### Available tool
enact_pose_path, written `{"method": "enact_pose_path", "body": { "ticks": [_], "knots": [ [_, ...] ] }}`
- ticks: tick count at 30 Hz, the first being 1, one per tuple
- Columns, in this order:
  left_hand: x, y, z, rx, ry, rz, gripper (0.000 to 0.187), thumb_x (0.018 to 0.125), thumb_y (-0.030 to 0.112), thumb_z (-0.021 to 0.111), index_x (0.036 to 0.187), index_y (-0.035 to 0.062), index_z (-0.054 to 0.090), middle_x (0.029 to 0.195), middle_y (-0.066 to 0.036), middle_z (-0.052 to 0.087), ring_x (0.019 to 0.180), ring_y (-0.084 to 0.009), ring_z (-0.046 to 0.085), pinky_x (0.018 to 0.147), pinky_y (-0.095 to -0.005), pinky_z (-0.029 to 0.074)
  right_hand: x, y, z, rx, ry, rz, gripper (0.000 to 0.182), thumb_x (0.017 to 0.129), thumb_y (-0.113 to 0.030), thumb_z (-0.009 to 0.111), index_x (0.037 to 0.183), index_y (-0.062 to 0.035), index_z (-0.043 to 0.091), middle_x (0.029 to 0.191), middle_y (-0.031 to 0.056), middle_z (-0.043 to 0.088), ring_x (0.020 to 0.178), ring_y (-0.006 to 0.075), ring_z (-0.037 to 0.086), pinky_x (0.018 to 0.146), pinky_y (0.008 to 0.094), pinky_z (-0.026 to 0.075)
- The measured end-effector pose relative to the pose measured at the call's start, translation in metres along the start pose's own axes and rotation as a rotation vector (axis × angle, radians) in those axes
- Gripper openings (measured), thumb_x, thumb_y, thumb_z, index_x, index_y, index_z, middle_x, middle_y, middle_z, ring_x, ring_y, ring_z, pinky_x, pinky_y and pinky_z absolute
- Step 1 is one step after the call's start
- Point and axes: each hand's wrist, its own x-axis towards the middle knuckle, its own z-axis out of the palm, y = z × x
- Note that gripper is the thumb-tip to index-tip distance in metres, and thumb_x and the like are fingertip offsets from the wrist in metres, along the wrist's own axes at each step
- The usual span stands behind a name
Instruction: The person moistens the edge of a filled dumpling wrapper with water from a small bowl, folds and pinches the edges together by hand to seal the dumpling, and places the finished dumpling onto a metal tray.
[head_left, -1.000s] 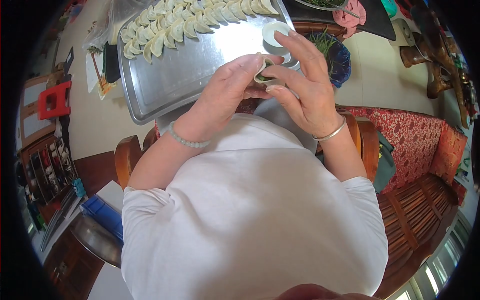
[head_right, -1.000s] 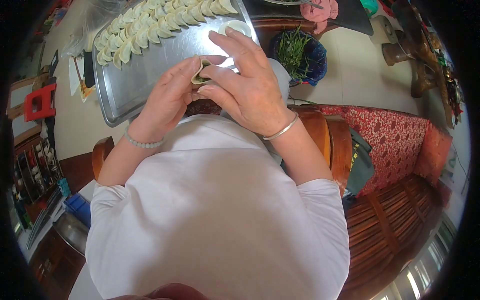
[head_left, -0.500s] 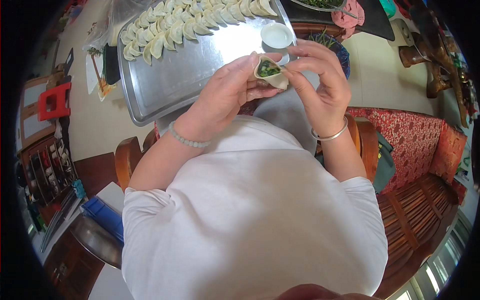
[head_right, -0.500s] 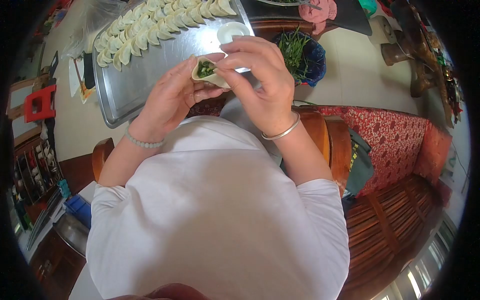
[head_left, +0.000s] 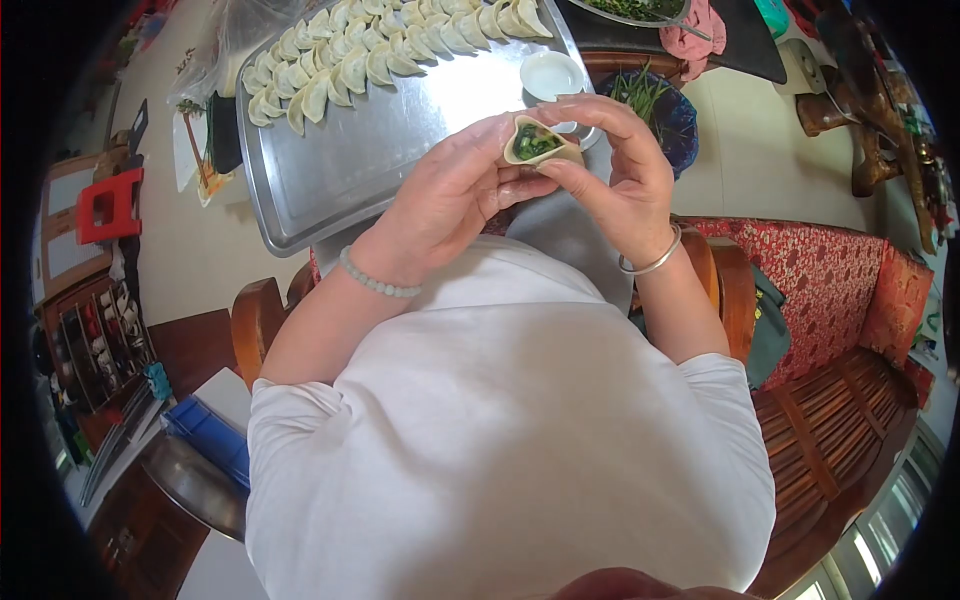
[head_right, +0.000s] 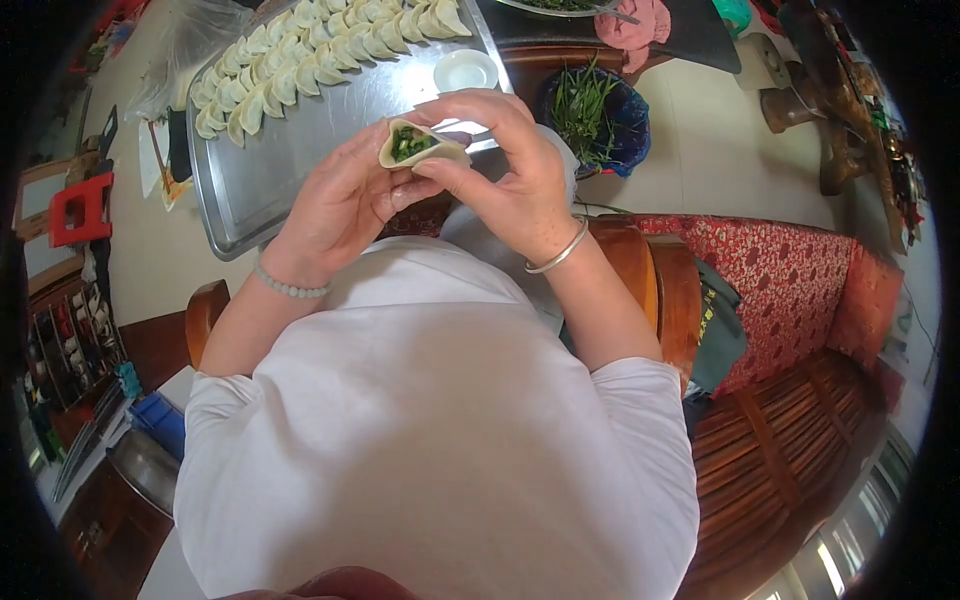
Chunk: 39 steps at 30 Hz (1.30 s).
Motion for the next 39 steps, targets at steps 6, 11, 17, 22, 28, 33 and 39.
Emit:
{"method": "enact_pose_path", "body": {
  "ticks": [6,11,17,22,28,33,39],
  "knots": [
    [0.002,-0.003,-0.003,-0.026,-0.011,0.011,0.045,0.102,0.031,0.039,0.133,-0.0009,0.045,0.125,-0.011,0.056,0.113,-0.0179,0.055,0.100,-0.0346,0.045,0.003,-0.003,0.003,-0.022,0.128,-0.016,0.031,0.071,-0.006,0.076,0.100,-0.0084,0.065,0.111,0.0071,0.065,0.107,0.0250,0.057,0.092,0.0344,0.044],
    [0.000,0.000,-0.001,0.083,0.025,0.066,0.043,0.102,0.030,0.039,0.131,0.0007,0.048,0.128,-0.010,0.055,0.114,-0.0181,0.056,0.100,-0.0350,0.045,0.007,-0.009,-0.011,-0.308,0.057,-0.181,0.024,0.073,-0.012,0.076,0.095,-0.0084,0.067,0.121,0.0104,0.059,0.113,0.0303,0.053,0.093,0.0385,0.044],
    [-0.001,0.000,-0.002,0.254,0.026,0.079,0.044,0.102,0.030,0.039,0.133,-0.0003,0.046,0.126,-0.009,0.056,0.111,-0.0151,0.057,0.097,-0.0324,0.046,0.011,-0.020,-0.012,-0.490,-0.041,-0.248,0.021,0.075,-0.022,0.074,0.088,-0.0076,0.067,0.122,0.0120,0.057,0.115,0.0338,0.052,0.095,0.0415,0.042],
    [-0.002,-0.001,0.000,0.322,0.079,0.090,0.049,0.102,0.036,0.037,0.132,-0.0019,0.048,0.120,-0.010,0.058,0.110,-0.0153,0.056,0.099,-0.0330,0.045,0.008,-0.022,-0.009,-0.557,-0.123,-0.227,0.023,0.082,-0.028,0.069,0.087,-0.0058,0.066,0.126,0.0157,0.056,0.120,0.0356,0.049,0.099,0.0425,0.038],
    [-0.005,0.003,-0.008,0.338,-0.085,0.110,0.045,0.100,0.022,0.047,0.137,-0.0023,0.040,0.118,-0.007,0.057,0.107,-0.0134,0.055,0.094,-0.0291,0.046,0.008,-0.021,-0.006,-0.612,-0.142,-0.247,0.027,0.081,-0.030,0.069,0.089,-0.0048,0.066,0.126,0.0162,0.055,0.118,0.0358,0.051,0.098,0.0429,0.041],
    [-0.007,0.011,-0.014,0.214,-0.131,0.040,0.054,0.093,0.008,0.056,0.141,-0.0016,0.034,0.119,-0.006,0.056,0.109,-0.0125,0.054,0.096,-0.0273,0.044,0.011,-0.021,-0.004,-0.495,-0.137,-0.249,0.029,0.076,-0.026,0.073,0.094,-0.0064,0.065,0.120,0.0119,0.057,0.111,0.0331,0.054,0.091,0.0409,0.045],
    [-0.003,0.004,-0.017,0.129,-0.173,0.056,0.053,0.092,0.003,0.054,0.141,0.0001,0.035,0.120,-0.007,0.057,0.110,-0.0145,0.056,0.097,-0.0268,0.045,0.006,-0.010,-0.010,-0.308,-0.020,-0.127,0.016,0.080,-0.013,0.068,0.095,-0.0056,0.067,0.115,0.0125,0.062,0.108,0.0312,0.056,0.091,0.0383,0.045]
  ]
}}
